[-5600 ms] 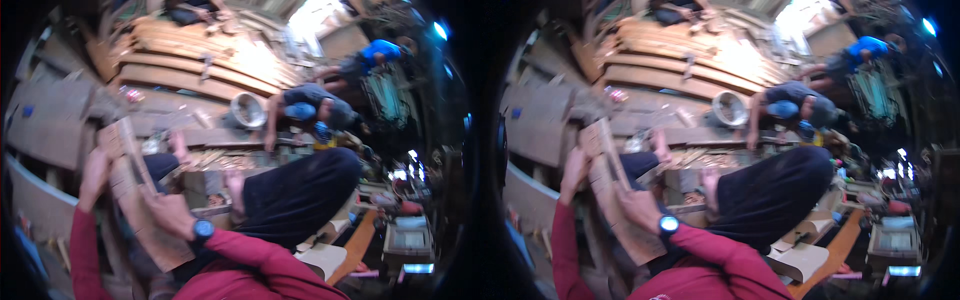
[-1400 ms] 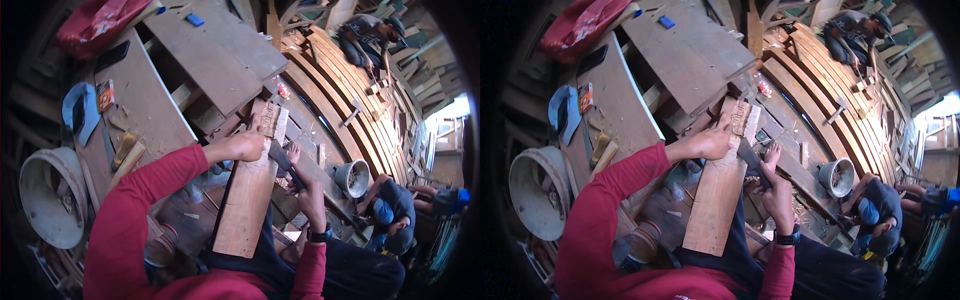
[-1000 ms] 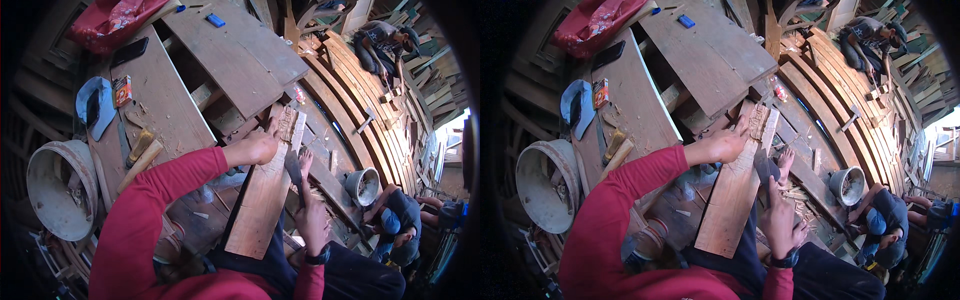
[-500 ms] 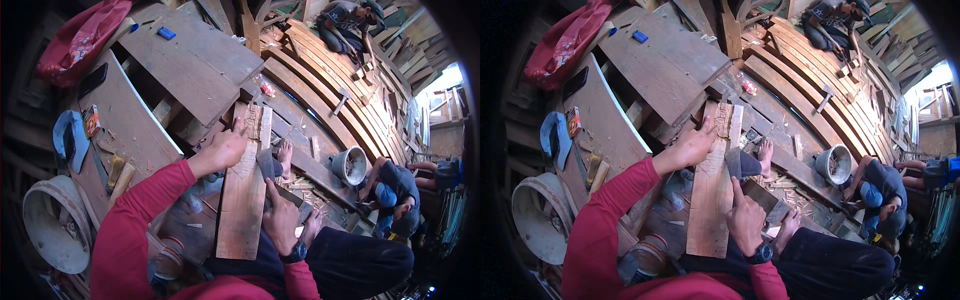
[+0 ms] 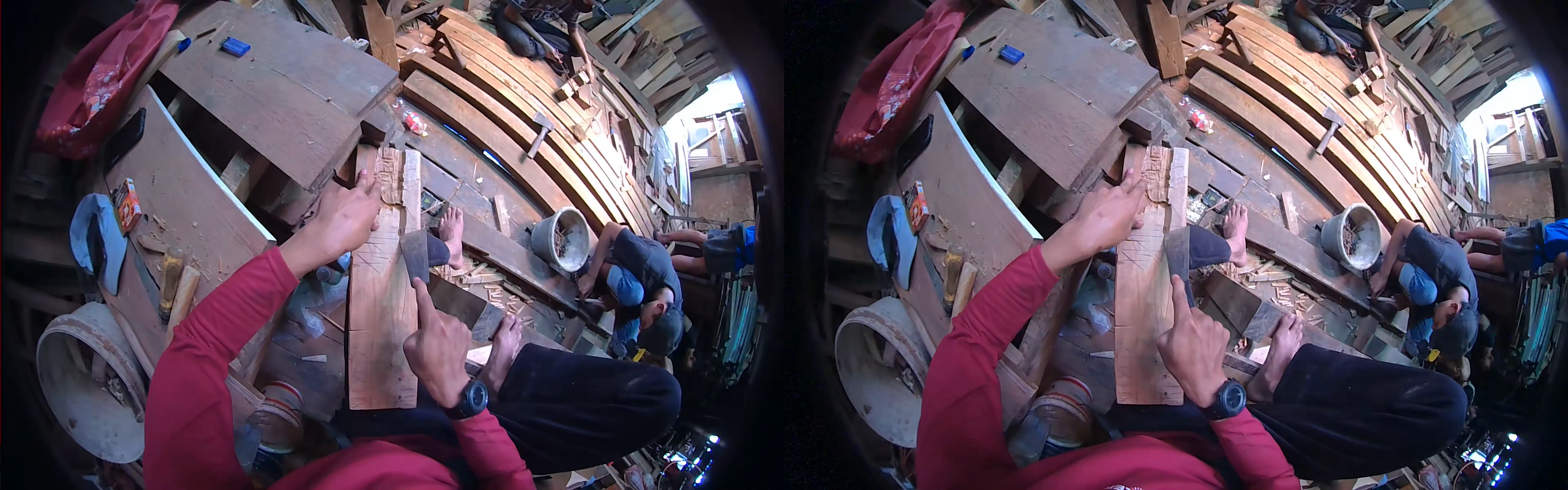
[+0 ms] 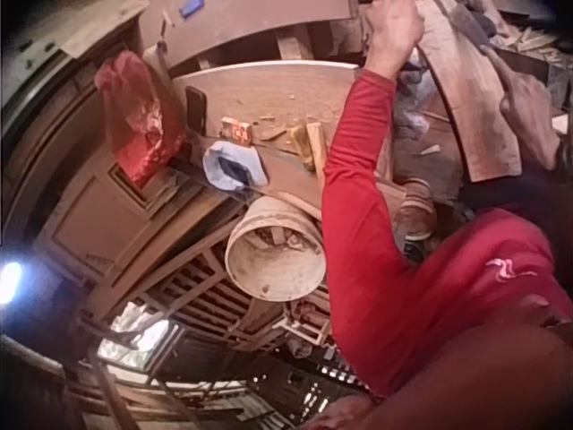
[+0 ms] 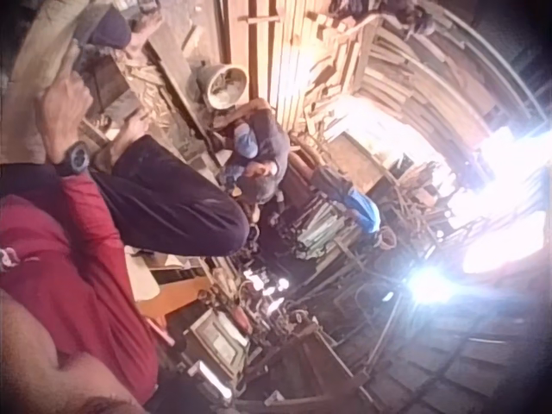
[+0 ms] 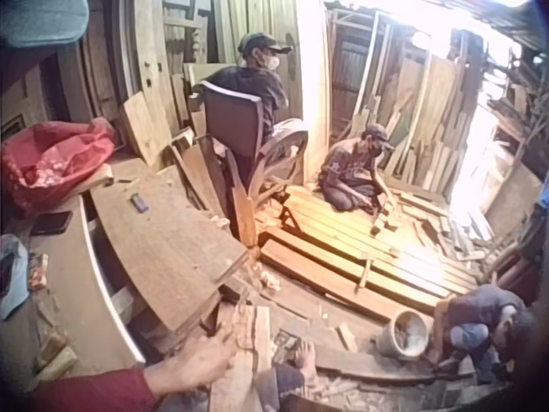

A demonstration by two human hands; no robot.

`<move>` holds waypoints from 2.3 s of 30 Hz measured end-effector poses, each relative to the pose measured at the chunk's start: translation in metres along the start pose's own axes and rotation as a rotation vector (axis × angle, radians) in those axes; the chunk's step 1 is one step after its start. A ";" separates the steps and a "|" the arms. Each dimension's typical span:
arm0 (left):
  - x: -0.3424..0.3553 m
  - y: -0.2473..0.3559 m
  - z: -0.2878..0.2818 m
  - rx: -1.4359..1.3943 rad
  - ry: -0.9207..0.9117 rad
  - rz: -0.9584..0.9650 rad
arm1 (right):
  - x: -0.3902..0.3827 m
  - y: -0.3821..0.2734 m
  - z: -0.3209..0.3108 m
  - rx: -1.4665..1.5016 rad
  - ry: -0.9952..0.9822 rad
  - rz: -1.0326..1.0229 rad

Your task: The person holds a wooden workpiece and scores lines along its surface using a metal chisel tool.

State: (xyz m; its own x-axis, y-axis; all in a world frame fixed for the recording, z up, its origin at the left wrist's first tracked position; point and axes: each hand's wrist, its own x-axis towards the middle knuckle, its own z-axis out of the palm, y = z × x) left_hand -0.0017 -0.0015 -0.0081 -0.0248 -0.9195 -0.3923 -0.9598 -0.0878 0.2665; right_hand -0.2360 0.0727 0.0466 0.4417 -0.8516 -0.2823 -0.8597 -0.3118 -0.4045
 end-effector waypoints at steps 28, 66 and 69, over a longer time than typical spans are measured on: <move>0.010 -0.034 0.032 -0.010 0.145 0.122 | 0.005 0.000 0.031 0.010 -0.072 -0.088; 0.009 -0.022 0.017 0.038 0.088 0.090 | 0.022 0.004 0.025 -0.020 0.022 -0.106; 0.012 -0.030 0.022 0.037 0.110 0.108 | 0.021 0.003 0.023 -0.016 -0.014 -0.112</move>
State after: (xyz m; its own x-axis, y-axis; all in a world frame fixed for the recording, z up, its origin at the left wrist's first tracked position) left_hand 0.0206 -0.0013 -0.0406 -0.0999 -0.9593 -0.2642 -0.9630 0.0265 0.2681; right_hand -0.2233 0.0635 0.0193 0.5387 -0.8050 -0.2487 -0.8086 -0.4112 -0.4208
